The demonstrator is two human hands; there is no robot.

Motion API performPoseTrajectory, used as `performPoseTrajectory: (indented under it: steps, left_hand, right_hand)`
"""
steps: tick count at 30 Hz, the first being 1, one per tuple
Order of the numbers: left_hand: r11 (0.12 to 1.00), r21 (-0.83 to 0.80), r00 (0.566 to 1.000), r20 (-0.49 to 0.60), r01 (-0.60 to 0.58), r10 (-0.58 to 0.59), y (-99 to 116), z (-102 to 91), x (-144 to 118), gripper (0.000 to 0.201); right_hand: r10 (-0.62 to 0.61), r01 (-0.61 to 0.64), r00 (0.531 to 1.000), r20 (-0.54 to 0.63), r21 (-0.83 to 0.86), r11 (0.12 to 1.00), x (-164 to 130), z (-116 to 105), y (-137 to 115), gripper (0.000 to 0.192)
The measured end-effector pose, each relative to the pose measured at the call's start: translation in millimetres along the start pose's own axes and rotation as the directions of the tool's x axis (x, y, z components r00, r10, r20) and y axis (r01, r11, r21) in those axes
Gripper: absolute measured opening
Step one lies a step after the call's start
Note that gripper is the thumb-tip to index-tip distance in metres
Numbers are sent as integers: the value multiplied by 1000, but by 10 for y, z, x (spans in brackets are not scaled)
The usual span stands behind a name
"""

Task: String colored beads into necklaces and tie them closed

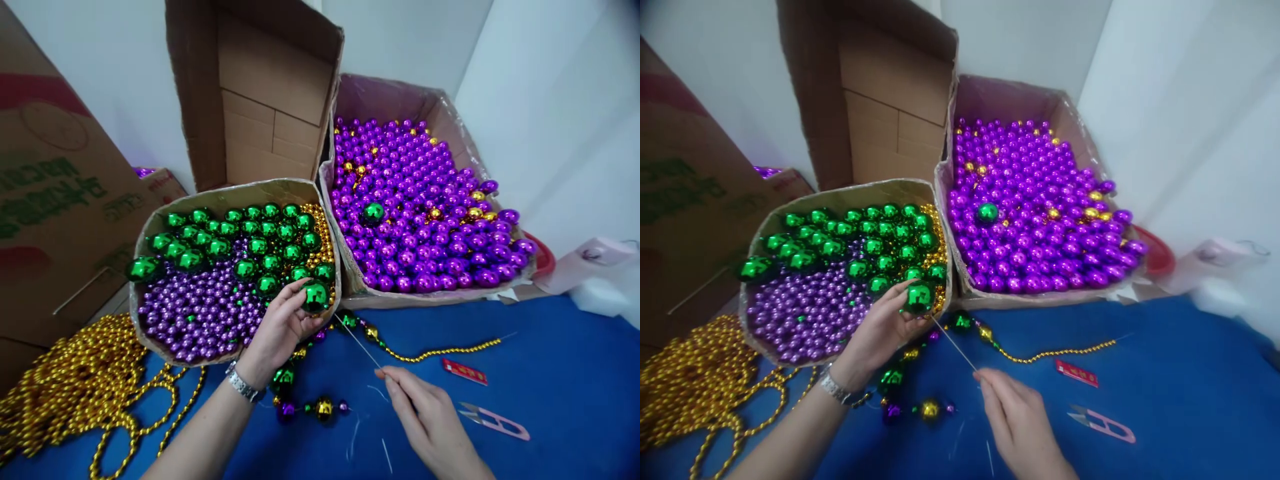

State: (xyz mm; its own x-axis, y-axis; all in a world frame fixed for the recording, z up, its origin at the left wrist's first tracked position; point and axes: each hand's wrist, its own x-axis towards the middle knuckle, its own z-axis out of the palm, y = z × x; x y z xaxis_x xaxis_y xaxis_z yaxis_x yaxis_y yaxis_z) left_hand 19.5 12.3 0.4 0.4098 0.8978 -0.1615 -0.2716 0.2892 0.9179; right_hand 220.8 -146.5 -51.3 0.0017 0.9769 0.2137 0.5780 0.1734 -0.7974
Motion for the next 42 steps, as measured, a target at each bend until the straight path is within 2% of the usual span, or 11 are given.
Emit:
performPoseTrajectory:
  steps: [1,3,7,19,24,28,31,36,42]
  left_hand:
    - [994,-103,1000,2,29,-29,2,3,-27,30]
    - [976,-211,999,-2,49,-50,-7,2,-61,26]
    - [968,-247,999,26,51,-46,-31,-2,-98,26]
    - [987,-158,999,44,18,-11,-13,23,-174,36]
    - [998,-62,996,87,22,-16,-11,-60,-181,32]
    - [999,-23,995,93,26,-24,95,-142,-183,37]
    - [993,-121,999,52,4,2,163,-140,-183,38]
    - [932,-359,998,-16,46,-56,61,6,-190,14]
    - [851,-524,989,-95,44,-110,-73,231,-215,19]
  right_hand:
    - [-25,25,1000,-1,-13,1000,6,24,10,22]
    - [-58,58,998,-6,-42,997,18,59,29,23]
    - [-78,76,997,-25,-85,993,23,80,50,23]
    - [-87,79,995,-39,-172,982,7,77,43,23]
    - [-98,83,993,-62,-209,974,30,38,80,24]
    - [-102,76,991,-89,-253,964,39,-50,105,24]
    - [-82,61,993,-91,-218,974,24,-69,63,24]
    - [-90,88,996,-18,-84,993,-26,92,-65,23]
    - [-110,110,994,-1,-75,991,-37,224,-107,23]
